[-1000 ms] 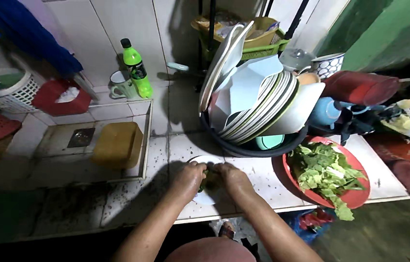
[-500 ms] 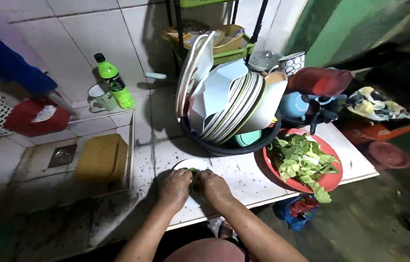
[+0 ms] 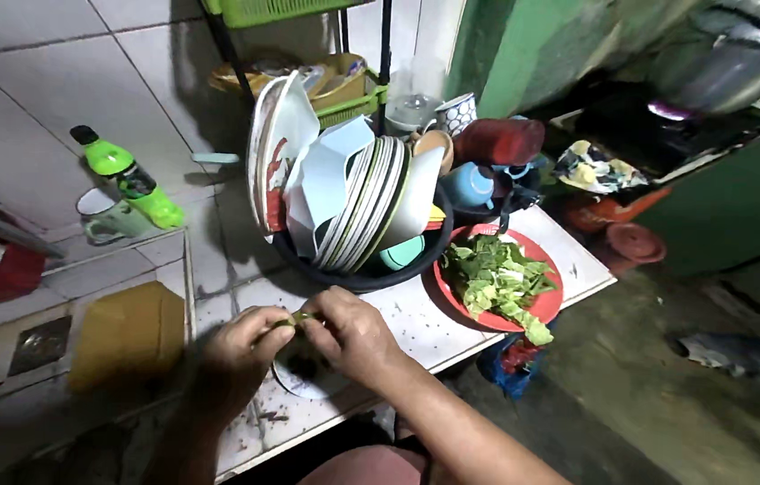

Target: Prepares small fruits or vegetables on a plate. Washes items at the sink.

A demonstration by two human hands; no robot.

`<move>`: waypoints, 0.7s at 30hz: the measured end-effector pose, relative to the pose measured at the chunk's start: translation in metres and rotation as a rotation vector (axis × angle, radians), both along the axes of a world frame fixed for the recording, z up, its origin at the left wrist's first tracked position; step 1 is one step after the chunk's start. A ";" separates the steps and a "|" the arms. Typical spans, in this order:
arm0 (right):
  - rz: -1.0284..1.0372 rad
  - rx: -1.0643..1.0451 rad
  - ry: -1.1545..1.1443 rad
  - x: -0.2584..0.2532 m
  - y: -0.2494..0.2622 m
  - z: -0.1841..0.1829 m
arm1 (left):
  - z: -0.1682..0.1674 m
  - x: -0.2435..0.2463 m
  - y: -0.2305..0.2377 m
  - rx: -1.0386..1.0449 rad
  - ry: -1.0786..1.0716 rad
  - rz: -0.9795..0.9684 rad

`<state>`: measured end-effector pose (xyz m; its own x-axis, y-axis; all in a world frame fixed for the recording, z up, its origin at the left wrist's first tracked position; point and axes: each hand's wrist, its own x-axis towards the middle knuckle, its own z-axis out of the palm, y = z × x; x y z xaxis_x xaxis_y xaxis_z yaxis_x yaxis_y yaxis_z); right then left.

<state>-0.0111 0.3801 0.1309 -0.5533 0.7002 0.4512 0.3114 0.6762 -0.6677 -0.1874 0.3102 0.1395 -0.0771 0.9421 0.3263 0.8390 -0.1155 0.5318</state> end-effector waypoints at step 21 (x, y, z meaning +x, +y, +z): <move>-0.368 -1.220 0.145 0.212 -0.036 -0.080 | -0.034 0.040 -0.002 -0.372 -0.314 -0.065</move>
